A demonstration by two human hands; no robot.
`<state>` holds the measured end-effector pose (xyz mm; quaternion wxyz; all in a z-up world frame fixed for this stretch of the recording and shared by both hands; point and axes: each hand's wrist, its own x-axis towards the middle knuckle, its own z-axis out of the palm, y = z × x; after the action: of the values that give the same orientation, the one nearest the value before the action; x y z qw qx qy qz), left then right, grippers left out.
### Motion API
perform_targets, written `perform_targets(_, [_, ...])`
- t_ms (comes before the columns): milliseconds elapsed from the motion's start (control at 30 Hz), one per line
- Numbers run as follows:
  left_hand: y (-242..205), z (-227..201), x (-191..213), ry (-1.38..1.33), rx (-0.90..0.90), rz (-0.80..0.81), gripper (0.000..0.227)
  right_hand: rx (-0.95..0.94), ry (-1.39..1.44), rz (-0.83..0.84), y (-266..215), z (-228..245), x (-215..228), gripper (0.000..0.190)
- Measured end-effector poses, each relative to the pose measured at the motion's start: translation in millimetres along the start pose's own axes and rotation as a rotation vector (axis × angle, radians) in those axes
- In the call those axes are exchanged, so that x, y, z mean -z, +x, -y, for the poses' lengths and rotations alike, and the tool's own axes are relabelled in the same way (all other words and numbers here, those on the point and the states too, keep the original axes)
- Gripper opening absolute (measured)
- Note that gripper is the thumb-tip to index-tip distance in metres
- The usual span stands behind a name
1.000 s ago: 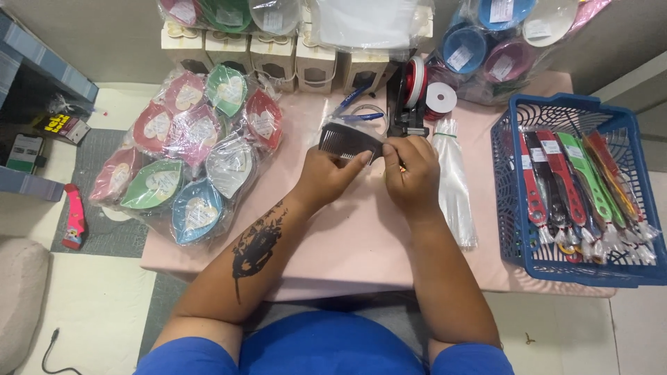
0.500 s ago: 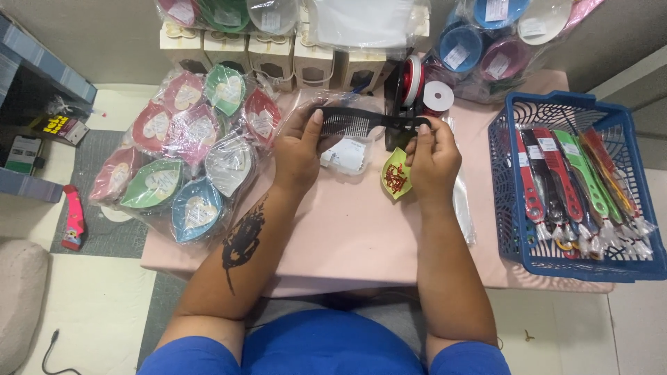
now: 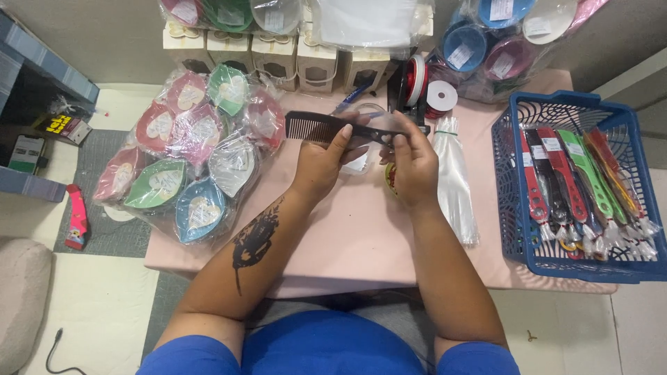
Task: The person places a black hair comb into a clear plastic sleeve and seals the opening with a piece of tape from a dispenser.
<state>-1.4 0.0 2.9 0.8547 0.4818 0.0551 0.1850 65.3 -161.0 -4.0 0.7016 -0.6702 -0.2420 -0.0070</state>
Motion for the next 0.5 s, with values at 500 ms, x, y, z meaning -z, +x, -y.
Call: perform_targets(500, [20,14,39,-0.295,-0.08,-0.072,0.029,-0.012,0.201,-0.386,12,32,8,0.031])
